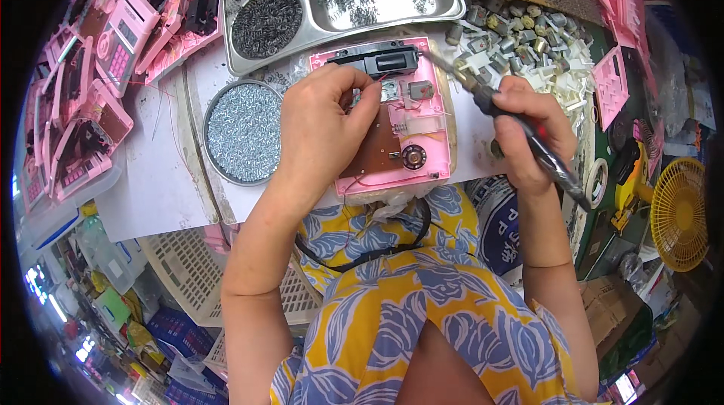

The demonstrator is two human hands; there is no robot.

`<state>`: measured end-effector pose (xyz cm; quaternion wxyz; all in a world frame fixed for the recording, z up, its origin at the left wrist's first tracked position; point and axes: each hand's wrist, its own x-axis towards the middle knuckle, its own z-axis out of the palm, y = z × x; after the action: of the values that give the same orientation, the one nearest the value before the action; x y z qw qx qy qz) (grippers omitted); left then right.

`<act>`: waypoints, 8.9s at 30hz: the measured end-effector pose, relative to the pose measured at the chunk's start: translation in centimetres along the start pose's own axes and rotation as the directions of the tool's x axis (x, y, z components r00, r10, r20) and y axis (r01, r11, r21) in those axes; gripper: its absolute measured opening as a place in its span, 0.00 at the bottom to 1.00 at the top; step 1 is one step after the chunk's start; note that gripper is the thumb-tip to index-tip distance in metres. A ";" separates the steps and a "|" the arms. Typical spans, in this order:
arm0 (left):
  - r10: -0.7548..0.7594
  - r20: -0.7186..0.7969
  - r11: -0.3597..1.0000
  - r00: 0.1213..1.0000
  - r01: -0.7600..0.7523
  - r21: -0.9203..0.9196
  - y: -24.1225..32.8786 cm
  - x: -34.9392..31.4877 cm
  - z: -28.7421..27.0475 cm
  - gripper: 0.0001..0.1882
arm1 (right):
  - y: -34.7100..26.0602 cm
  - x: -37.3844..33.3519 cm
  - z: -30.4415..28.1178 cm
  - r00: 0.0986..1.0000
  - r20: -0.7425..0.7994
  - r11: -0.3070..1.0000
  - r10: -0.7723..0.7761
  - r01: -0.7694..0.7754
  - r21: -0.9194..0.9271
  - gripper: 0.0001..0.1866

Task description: The recorder is assembling the internal components and outer housing of pink calculators, including soldering wires and using an electric screwdriver.

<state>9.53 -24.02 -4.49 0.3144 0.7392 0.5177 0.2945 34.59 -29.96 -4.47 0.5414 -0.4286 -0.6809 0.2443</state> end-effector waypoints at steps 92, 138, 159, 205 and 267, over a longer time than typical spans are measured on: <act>0.165 -0.218 0.982 0.962 -0.140 0.127 -0.6 -0.1 1.6 0.05 | -1.3 2.1 -2.0 0.973 0.208 0.983 -0.101 0.130 -0.130 0.12; 0.371 -0.015 0.908 0.928 -0.359 0.217 2.2 0.2 3.4 0.08 | -0.8 -2.2 -3.0 0.993 0.106 0.992 -0.054 0.065 -0.110 0.14; 0.343 0.003 0.923 0.939 -0.338 0.185 2.2 0.1 3.4 0.07 | -0.5 -1.8 -2.5 0.992 0.121 0.992 -0.025 0.039 -0.117 0.13; 0.286 -0.059 0.940 0.956 -0.268 0.209 0.9 -5.4 -0.7 0.09 | 2.4 -10.4 -30.9 0.512 -0.859 0.685 0.016 -0.631 -0.363 0.12; 0.339 -0.174 0.911 0.924 -0.277 0.306 -1.5 0.4 0.3 0.06 | -2.6 -2.5 -1.7 0.866 -0.047 0.866 0.498 -0.495 0.068 0.07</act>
<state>9.01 -23.28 -5.82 0.0976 0.8104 0.4618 0.3470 35.45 -33.64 -3.20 0.4927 -0.5821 -0.5237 0.3796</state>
